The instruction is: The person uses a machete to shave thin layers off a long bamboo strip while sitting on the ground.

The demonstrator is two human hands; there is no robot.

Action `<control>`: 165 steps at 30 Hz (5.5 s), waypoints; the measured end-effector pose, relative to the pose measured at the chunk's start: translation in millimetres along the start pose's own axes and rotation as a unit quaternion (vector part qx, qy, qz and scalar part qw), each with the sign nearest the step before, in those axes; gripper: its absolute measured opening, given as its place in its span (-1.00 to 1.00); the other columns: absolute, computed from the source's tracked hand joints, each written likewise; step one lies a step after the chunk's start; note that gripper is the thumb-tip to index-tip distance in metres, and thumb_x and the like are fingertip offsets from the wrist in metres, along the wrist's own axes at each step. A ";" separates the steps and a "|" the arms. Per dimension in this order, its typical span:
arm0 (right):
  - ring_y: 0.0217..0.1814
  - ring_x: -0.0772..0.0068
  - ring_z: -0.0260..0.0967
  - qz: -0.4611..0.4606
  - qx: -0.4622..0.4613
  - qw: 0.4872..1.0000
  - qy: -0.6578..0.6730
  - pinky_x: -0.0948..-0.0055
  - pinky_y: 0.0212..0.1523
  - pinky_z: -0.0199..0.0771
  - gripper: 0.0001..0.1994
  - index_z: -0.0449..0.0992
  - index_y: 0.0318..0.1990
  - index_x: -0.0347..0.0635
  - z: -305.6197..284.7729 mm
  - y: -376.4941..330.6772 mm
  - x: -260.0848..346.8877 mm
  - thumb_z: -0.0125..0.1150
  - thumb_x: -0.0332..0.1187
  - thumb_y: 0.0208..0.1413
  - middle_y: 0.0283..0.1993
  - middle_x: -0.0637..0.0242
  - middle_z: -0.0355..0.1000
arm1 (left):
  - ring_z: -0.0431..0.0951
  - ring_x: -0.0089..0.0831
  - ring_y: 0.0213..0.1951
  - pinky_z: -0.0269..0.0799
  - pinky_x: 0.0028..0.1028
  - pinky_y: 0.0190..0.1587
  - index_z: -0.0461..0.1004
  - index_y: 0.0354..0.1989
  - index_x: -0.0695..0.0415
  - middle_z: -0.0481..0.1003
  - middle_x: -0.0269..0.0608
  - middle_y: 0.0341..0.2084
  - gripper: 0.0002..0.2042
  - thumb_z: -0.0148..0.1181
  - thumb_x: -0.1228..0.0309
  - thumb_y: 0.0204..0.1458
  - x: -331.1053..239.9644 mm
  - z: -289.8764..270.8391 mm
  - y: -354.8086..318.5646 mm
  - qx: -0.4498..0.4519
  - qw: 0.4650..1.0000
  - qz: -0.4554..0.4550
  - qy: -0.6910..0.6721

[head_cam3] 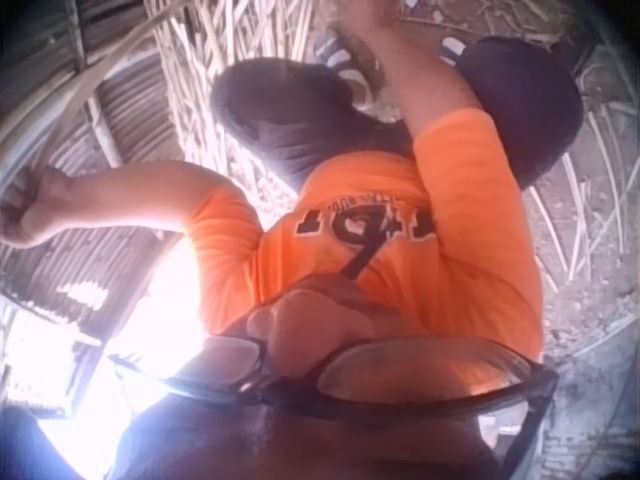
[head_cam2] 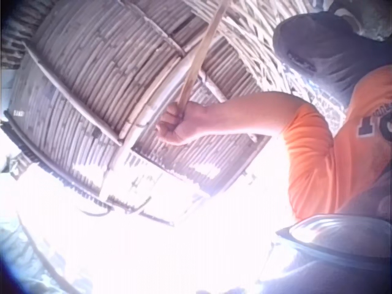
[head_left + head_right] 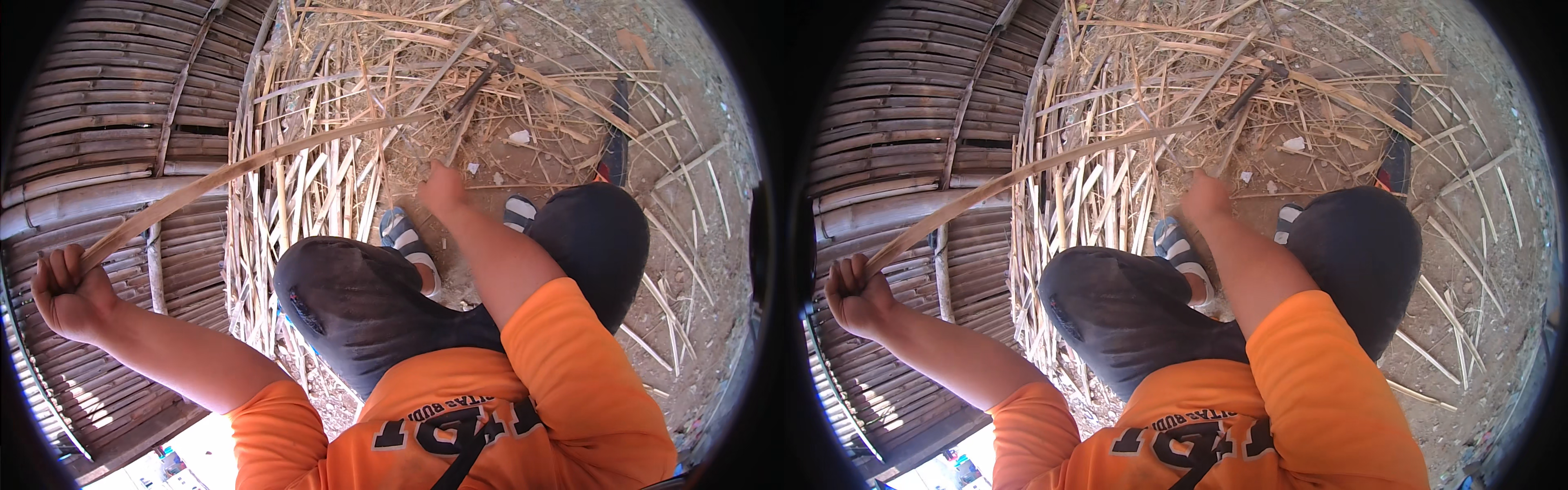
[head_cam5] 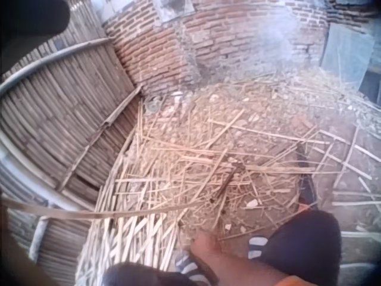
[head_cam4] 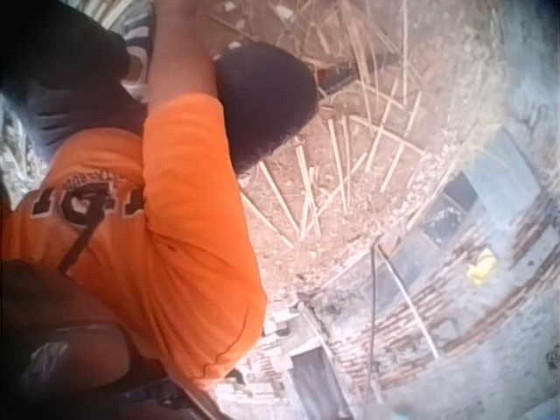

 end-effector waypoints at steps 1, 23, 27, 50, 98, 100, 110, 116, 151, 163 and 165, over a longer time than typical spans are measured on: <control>-0.04 -0.14 0.51 -0.034 0.016 0.999 0.004 0.03 -0.03 0.53 -0.69 0.45 -0.05 -0.21 -6.6 -10.5 24.4 0.25 -0.38 0.03 -0.13 -0.09 0.53 | -0.06 -0.55 -0.65 -0.08 -0.47 -0.53 0.12 -0.71 0.04 -0.06 -0.43 -0.69 -0.67 0.07 0.67 -0.03 -3.3 0.3 0.4 0.010 1.000 -0.003 -0.004; -0.11 -0.13 0.50 -0.211 -0.031 0.976 0.050 -0.02 -0.12 0.51 -0.71 0.40 -0.13 -0.17 -23.4 -24.4 92.2 0.31 -0.38 -0.01 -0.28 0.00 0.52 | -0.03 -0.61 -0.69 -0.07 -0.51 -0.52 0.07 -0.75 -0.09 -0.02 -0.52 -0.76 -0.64 0.06 0.62 -0.14 1.5 1.3 9.2 0.214 0.968 -0.051 -0.118; -0.11 -0.11 0.50 -0.249 -0.064 0.965 0.052 0.00 -0.10 0.50 -0.72 0.39 -0.15 -0.13 -15.0 -25.4 80.9 0.32 -0.36 0.00 -0.28 0.06 0.50 | 0.03 -0.64 -0.68 -0.01 -0.53 -0.49 0.11 -0.76 -0.14 0.04 -0.58 -0.77 -0.65 0.09 0.60 -0.19 3.6 23.1 -4.8 0.284 0.934 -0.095 -0.193; -0.65 0.15 0.46 0.179 0.125 0.939 0.264 0.21 -0.58 0.42 -0.85 0.54 -0.48 -0.43 44.9 11.3 -10.1 0.13 -0.47 -0.07 -0.67 0.01 0.43 | -0.10 -0.58 -0.68 -0.11 -0.49 -0.54 0.03 -0.74 -0.07 -0.09 -0.47 -0.76 -0.60 0.06 0.63 -0.03 14.9 38.5 8.0 0.112 0.990 -0.035 -0.081; -0.58 0.62 0.25 -0.119 0.245 0.914 0.301 0.53 -0.54 0.32 -0.76 0.45 -0.17 -0.21 -146.0 -37.6 121.7 0.33 -0.27 0.19 -0.52 0.47 0.32 | 0.02 -0.58 -0.64 -0.01 -0.51 -0.56 0.14 -0.61 0.06 0.14 -0.42 -0.68 -0.70 0.03 0.71 0.01 32.2 164.0 19.9 0.061 0.998 -0.022 -0.011; -0.60 0.65 0.22 -0.096 0.306 0.871 0.372 0.56 -0.56 0.30 -0.78 0.44 -0.23 -0.19 -132.3 -47.4 129.7 0.33 -0.28 0.19 -0.54 0.50 0.29 | 0.01 -0.59 -0.64 -0.02 -0.51 -0.56 0.11 -0.62 0.03 0.13 -0.43 -0.68 -0.67 0.04 0.71 0.01 30.9 179.9 14.2 0.077 0.997 -0.015 -0.013; -0.63 0.73 0.21 -0.125 0.420 0.752 0.493 0.64 -0.63 0.25 -0.80 0.41 -0.26 -0.11 -147.6 -126.5 195.9 0.33 -0.28 0.18 -0.52 0.55 0.29 | 0.01 -0.59 -0.65 -0.04 -0.51 -0.56 0.10 -0.60 0.00 0.12 -0.46 -0.69 -0.65 0.07 0.74 0.00 22.4 194.1 -2.8 0.090 0.996 -0.016 -0.016; -0.64 0.74 0.20 -0.119 0.418 0.740 0.513 0.66 -0.66 0.23 -0.79 0.41 -0.25 -0.12 -135.7 -111.7 186.9 0.34 -0.28 0.17 -0.50 0.53 0.29 | 0.00 -0.60 -0.65 -0.05 -0.51 -0.56 0.09 -0.61 0.01 0.12 -0.46 -0.69 -0.65 0.05 0.74 0.00 18.8 206.7 -10.0 0.082 0.996 -0.013 -0.012; -0.22 -0.12 0.53 -0.316 0.060 0.926 0.196 0.07 -0.20 0.49 -0.61 0.38 -0.08 -0.31 -162.9 -96.6 186.4 0.32 -0.25 0.05 -0.32 -0.06 0.52 | -0.01 -0.57 -0.65 -0.02 -0.51 -0.56 0.09 -0.66 0.00 0.10 -0.45 -0.70 -0.65 0.03 0.70 0.01 17.8 182.2 -8.7 0.128 0.991 -0.015 -0.036; -0.11 -0.18 0.52 -0.312 0.012 0.949 0.053 -0.03 -0.08 0.51 -0.63 0.39 -0.07 -0.36 -161.7 -88.0 178.2 0.26 -0.30 0.06 -0.25 -0.12 0.54 | -0.03 -0.58 -0.65 -0.02 -0.50 -0.56 0.10 -0.65 -0.02 0.05 -0.47 -0.71 -0.66 0.03 0.68 0.02 19.2 170.7 -5.1 0.127 0.992 -0.004 -0.017; -0.12 -0.18 0.52 -0.318 0.020 0.947 0.031 -0.03 -0.08 0.51 -0.65 0.40 -0.08 -0.36 -170.0 -93.9 185.9 0.25 -0.30 0.06 -0.25 -0.13 0.54 | -0.03 -0.58 -0.65 -0.03 -0.50 -0.56 0.08 -0.66 -0.02 0.04 -0.47 -0.72 -0.65 0.03 0.67 0.02 16.7 162.1 -2.6 0.125 0.992 -0.011 -0.020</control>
Point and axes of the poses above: each hand's wrist, its own y-axis towards the middle knuckle, its own z-axis out of the palm, x = y × z, the point moved 7 cm from there along y, towards the middle knuckle
